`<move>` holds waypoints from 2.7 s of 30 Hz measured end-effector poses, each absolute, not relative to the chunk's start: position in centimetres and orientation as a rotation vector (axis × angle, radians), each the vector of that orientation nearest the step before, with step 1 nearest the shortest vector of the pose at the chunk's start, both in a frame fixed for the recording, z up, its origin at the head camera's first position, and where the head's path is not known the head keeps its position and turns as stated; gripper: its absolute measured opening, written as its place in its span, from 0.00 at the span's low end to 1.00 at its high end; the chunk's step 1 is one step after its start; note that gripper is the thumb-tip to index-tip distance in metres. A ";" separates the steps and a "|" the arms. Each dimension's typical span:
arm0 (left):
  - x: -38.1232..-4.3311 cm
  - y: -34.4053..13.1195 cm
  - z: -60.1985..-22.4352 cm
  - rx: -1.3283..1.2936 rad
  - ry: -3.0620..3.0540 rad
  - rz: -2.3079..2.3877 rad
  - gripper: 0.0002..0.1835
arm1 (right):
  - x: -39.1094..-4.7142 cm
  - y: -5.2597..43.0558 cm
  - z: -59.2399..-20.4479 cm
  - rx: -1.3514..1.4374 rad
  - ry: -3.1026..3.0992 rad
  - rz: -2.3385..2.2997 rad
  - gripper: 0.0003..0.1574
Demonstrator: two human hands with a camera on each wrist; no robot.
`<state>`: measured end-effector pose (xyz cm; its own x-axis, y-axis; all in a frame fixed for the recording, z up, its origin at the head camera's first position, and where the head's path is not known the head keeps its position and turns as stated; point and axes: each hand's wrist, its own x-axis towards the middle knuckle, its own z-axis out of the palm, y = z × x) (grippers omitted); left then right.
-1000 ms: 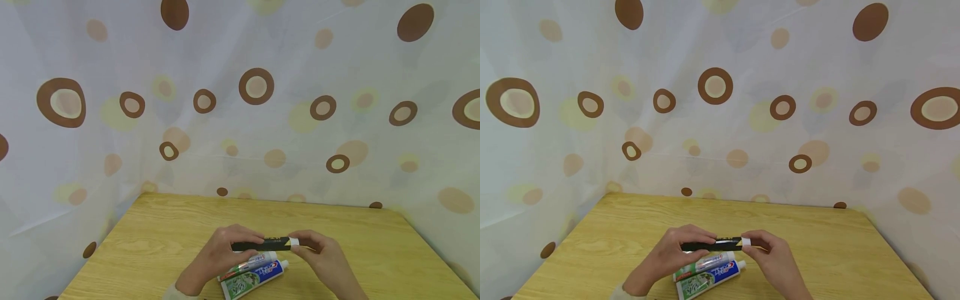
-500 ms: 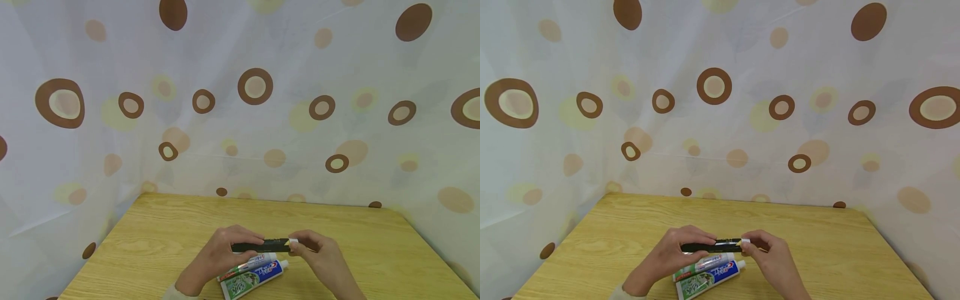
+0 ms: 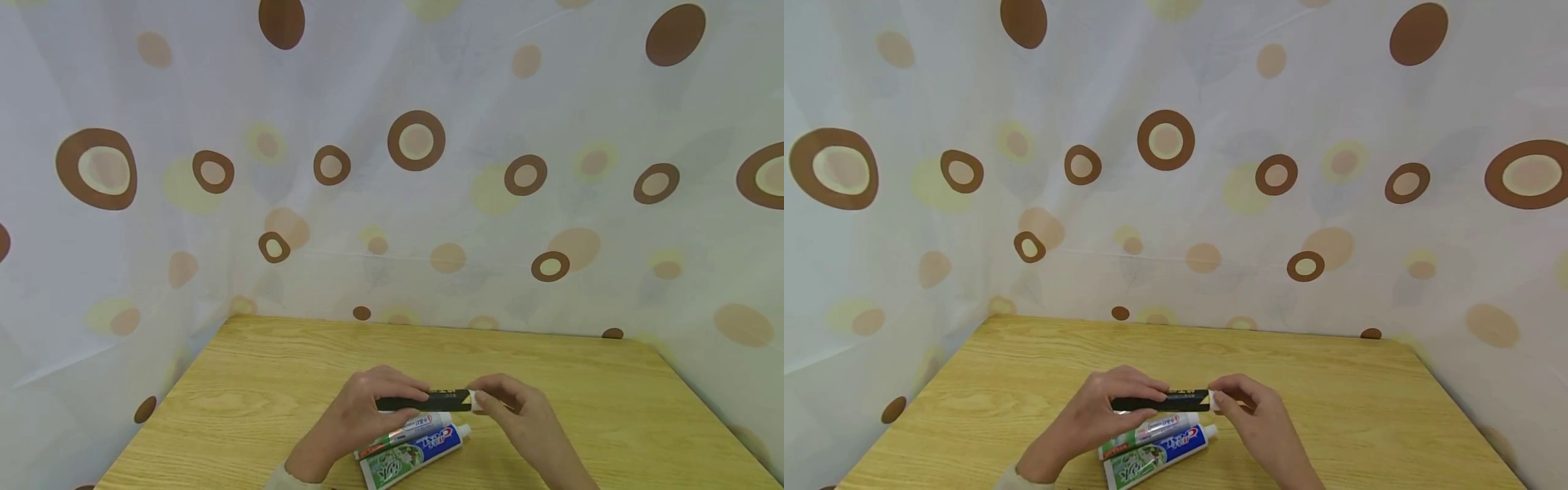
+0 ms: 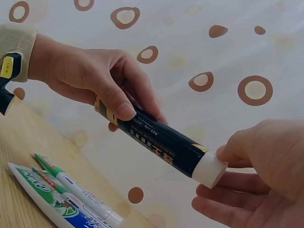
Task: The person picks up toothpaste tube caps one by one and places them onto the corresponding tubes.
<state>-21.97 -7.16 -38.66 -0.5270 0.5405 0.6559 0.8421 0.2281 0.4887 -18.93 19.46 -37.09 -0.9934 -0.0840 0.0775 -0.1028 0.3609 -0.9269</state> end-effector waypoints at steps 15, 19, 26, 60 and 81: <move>-22.2 -8.2 -38.7 -1.009 -2.335 -1.127 0.11 | -18.8 20.4 -36.8 0.162 -2.509 1.779 0.13; -22.4 -8.5 -38.8 -0.922 -2.400 -1.110 0.11 | -18.9 20.5 -36.8 0.169 -2.506 1.773 0.13; -22.8 -9.1 -39.3 -0.826 -2.490 -1.085 0.12 | -19.1 20.8 -37.0 0.181 -2.511 1.783 0.13; -25.0 -11.3 -42.6 -0.721 -2.692 -1.067 0.15 | -21.0 19.4 -40.8 0.386 -2.735 1.430 0.11; -25.7 -11.7 -42.6 -0.843 -2.625 -1.152 0.15 | -28.2 12.7 -41.7 0.568 -2.787 1.248 0.15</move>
